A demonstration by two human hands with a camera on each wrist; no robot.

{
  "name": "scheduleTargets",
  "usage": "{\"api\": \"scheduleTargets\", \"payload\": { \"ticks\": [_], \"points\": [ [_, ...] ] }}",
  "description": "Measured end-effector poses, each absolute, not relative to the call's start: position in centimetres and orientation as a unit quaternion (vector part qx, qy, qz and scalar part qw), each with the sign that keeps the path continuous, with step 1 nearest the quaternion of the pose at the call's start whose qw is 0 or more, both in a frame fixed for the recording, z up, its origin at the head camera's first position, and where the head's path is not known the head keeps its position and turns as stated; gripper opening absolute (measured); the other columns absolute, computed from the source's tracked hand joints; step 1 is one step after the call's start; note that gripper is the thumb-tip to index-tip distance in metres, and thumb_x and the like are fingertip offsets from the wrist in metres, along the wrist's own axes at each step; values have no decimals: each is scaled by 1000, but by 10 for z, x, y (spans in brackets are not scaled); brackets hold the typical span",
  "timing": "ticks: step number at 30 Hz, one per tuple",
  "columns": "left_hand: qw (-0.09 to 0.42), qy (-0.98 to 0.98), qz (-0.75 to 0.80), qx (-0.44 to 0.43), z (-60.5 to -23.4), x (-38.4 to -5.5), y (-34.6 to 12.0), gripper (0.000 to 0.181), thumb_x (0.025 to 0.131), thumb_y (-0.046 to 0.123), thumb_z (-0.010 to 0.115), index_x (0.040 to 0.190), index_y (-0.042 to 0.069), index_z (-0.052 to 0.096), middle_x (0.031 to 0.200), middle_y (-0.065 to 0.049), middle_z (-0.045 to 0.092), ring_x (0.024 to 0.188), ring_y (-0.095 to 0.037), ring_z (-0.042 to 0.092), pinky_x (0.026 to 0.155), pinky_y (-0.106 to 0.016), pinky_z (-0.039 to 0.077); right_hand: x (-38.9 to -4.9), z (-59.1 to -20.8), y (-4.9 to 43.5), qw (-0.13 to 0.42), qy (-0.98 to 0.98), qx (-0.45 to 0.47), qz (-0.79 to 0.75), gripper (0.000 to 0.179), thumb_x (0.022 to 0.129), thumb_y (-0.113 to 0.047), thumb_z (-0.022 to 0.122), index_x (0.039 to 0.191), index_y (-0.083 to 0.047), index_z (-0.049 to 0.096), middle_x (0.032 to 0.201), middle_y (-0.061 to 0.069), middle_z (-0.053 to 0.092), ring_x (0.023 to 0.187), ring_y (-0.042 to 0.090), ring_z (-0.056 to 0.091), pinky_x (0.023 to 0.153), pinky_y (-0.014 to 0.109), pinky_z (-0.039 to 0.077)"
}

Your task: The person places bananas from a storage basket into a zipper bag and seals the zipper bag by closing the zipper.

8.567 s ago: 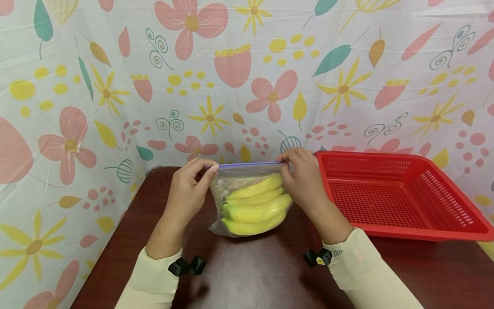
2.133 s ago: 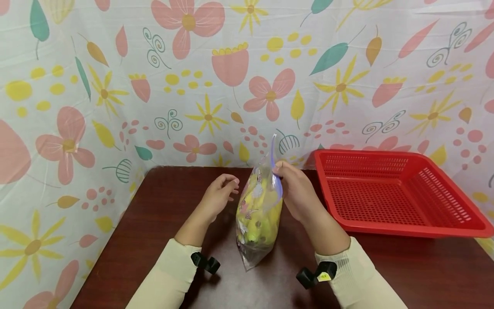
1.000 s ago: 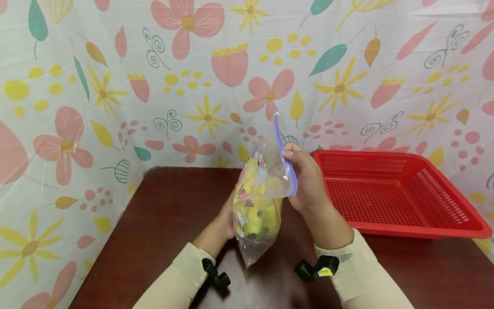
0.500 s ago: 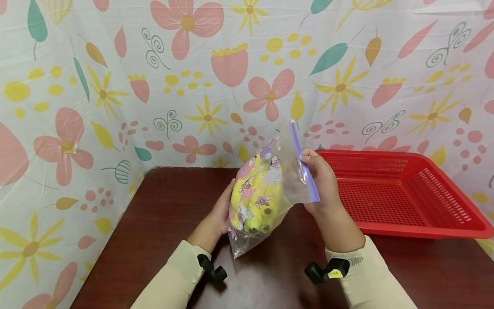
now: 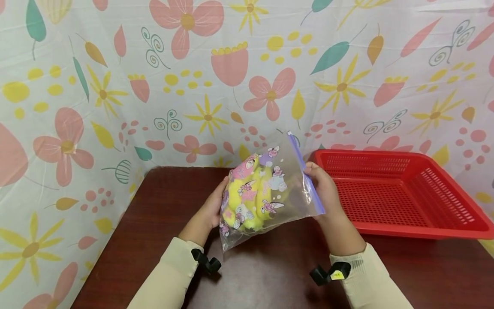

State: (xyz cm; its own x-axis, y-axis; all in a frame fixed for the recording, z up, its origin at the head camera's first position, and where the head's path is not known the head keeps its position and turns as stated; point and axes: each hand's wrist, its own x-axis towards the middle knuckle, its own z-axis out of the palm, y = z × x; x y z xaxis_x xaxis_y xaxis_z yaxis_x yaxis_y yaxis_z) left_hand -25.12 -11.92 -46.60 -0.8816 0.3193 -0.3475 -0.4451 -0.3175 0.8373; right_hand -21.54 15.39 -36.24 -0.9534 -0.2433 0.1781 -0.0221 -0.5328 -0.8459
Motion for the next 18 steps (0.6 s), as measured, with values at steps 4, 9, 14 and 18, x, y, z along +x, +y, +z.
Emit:
{"api": "scheduleTargets", "payload": {
  "ticks": [4,9,14,18],
  "points": [
    [225,556,797,-71,-464,-254,-129,66,96,72,41,126,15,57,102,5,68,92,-9,66,87,-28,55,-219,-380,159,50,537,-118,-833,35,104,-10,25,80,-16,50,65,-8,53,54,2,52,50,16,44],
    [221,580,779,-85,-461,-256,-141,68,97,71,41,126,12,56,100,3,67,89,-11,67,83,-30,56,-225,-396,161,55,591,-85,-800,31,100,-10,32,77,-16,52,61,-8,52,51,5,51,50,20,45],
    [205,610,758,-108,-459,-257,-149,69,94,73,46,121,10,58,93,3,68,80,-12,68,76,-31,58,-229,-405,159,51,632,-59,-771,30,99,-9,38,73,-16,52,61,-7,50,53,7,50,51,24,46],
    [193,629,744,-117,-458,-257,-151,69,94,72,47,119,9,60,90,2,67,77,-13,68,73,-31,58,-230,-408,157,54,649,-39,-758,28,97,-10,40,71,-17,51,63,-7,49,57,8,52,55,26,47]
  ]
}}
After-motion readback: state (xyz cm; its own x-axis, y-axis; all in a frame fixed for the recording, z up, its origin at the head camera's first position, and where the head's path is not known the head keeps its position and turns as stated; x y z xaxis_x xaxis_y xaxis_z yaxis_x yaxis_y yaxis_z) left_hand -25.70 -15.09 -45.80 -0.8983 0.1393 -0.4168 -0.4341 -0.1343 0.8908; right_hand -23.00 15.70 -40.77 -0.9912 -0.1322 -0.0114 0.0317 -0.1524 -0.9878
